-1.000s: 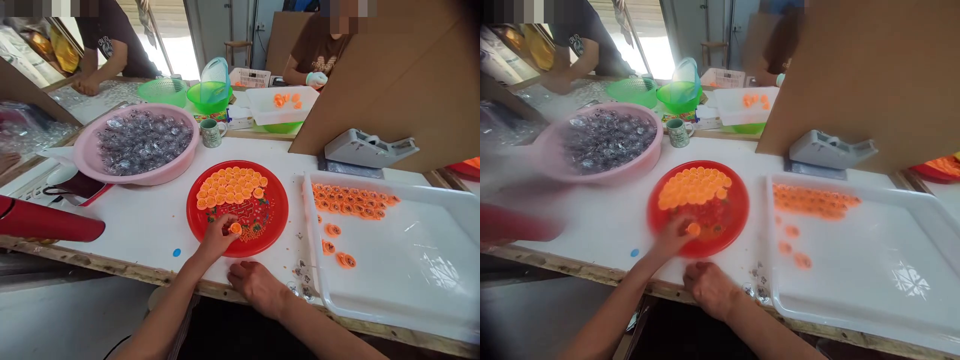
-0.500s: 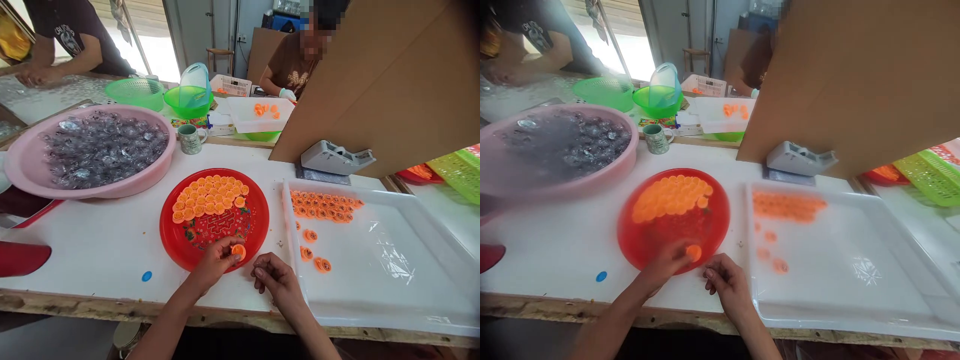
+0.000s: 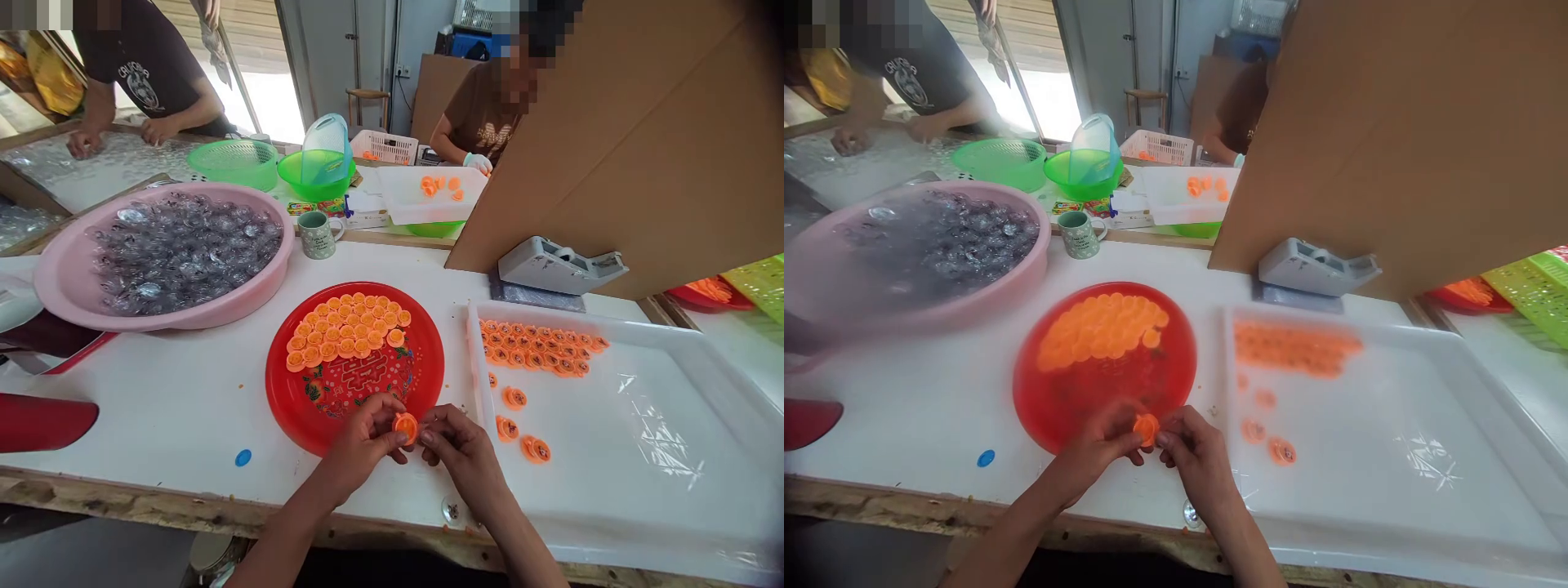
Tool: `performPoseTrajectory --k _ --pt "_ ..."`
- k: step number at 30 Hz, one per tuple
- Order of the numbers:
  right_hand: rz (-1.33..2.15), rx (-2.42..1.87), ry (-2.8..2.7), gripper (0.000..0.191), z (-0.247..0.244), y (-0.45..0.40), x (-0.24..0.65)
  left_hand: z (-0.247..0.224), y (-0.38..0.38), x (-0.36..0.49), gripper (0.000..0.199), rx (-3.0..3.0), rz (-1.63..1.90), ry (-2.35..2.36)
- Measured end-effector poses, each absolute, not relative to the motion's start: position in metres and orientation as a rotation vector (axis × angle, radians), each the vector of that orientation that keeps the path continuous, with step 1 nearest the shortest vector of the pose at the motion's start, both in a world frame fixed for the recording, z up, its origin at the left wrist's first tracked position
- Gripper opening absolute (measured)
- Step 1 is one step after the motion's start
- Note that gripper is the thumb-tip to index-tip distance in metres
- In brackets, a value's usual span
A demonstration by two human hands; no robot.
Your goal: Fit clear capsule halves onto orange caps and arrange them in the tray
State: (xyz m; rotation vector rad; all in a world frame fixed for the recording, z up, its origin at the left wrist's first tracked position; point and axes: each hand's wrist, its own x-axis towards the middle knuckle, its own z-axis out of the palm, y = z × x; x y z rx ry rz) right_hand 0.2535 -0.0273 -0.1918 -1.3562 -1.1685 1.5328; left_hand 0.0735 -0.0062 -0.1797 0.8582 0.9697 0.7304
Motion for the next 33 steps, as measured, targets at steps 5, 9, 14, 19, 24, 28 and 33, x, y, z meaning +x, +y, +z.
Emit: performPoseTrajectory --k 5,9,14,19,24,28,33 --pt "1.582 -1.361 -1.175 0.025 -0.195 -0.027 0.250 -0.183 -0.006 0.073 0.026 0.956 0.708 0.958" --pt "1.522 -1.369 -1.129 0.025 -0.194 -0.025 0.247 -0.189 -0.007 0.076 0.024 0.927 0.710 0.975" --pt "1.449 -1.394 -1.109 0.020 -0.191 -0.027 0.244 -0.187 -0.008 0.078 0.014 1.006 0.685 0.970" --pt "1.150 -1.514 -1.367 0.004 -0.196 -0.037 0.243 -0.178 -0.012 0.080 0.013 1.181 0.666 1.013" --pt "1.032 -1.483 -1.403 0.004 -0.197 -0.040 0.243 -0.183 -0.017 0.081 0.016 1.318 0.753 1.068" --pt "0.948 -1.431 -1.385 0.008 -0.191 -0.040 0.240 -0.193 -0.023 0.083 0.027 1.325 0.927 1.047" --pt "0.870 -1.414 -1.366 0.009 -0.188 -0.043 0.235 -0.190 -0.024 0.086 0.021 1.289 1.002 1.030"
